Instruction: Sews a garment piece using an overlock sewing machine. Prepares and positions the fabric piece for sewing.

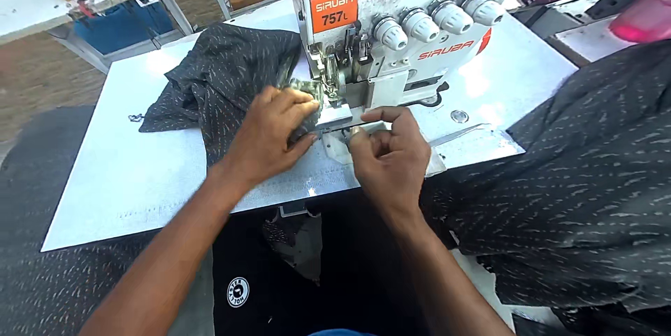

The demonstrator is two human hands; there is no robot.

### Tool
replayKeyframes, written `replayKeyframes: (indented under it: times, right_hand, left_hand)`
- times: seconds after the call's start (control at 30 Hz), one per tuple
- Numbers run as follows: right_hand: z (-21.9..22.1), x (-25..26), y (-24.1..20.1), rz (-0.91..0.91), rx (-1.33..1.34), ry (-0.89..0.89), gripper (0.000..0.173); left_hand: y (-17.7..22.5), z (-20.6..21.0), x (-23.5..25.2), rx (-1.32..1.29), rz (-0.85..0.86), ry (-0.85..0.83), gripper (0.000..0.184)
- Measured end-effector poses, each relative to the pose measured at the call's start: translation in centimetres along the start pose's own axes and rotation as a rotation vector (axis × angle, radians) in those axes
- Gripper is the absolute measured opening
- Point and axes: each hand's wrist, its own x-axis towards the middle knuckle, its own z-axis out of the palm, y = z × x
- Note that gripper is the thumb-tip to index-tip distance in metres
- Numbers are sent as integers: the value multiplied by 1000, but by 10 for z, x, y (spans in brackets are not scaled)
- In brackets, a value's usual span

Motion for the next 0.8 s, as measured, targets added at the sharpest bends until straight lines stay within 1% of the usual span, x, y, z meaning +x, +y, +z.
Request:
replayKeyframes:
  times: [0.07, 0.1, 0.13, 0.17, 0.23, 0.3, 0.33, 0.4, 0.47, 0.53, 0.57, 0.67, 0.73, 0.77, 0.8]
  right_hand:
    - [4, 1, -2, -136, -215, -131, 39]
    - [7, 4, -5, -173, -344, -213, 44]
    - [9, 7, -7, -213, -449, -262, 45]
    - [8, 9, -7, -244, -504, -275, 41]
    - [2, 13, 0, -271, -450, -203, 32]
    - [0, 21, 12, -199, -322, -108, 31]
    - [3, 25, 16, -163, -274, -56, 31]
    - [13, 35, 19, -119, -220, 21, 31]
    - [14, 32, 17, -125, -223, 50, 29]
    - [7, 14, 17, -128, -205, 47, 24]
    - [3, 3, 19, -97, -189, 45, 23]
    - [6, 2, 26, 32, 5, 74, 28]
    - [5, -4, 22, 24, 88, 43, 28]
    - [-1, -11, 18, 1, 100, -20, 25]
    - [-7, -21, 13, -23, 119, -84, 23]
  left_hand:
    - [29, 5, -12, 26, -54, 75, 25]
    - [42, 6, -17, 0, -97, 108, 23]
    - [53, 6, -21, -63, -150, 132, 22]
    - [64, 7, -23, -142, -207, 157, 21]
    - [81, 14, -21, -297, -304, 230, 19]
    - [92, 28, -5, -388, -339, 353, 20]
    - [94, 36, 6, -392, -340, 412, 20]
    - [89, 45, 24, -321, -334, 478, 22]
    - [86, 41, 28, -237, -327, 466, 23]
    - [85, 31, 14, -181, -302, 418, 23]
    - [83, 33, 5, -144, -283, 408, 23]
    - [65, 49, -6, -76, -168, 435, 21]
    - [62, 44, -14, -74, -31, 422, 20]
    - [63, 34, -21, -75, 22, 396, 19]
    - [66, 21, -32, -97, 38, 357, 18]
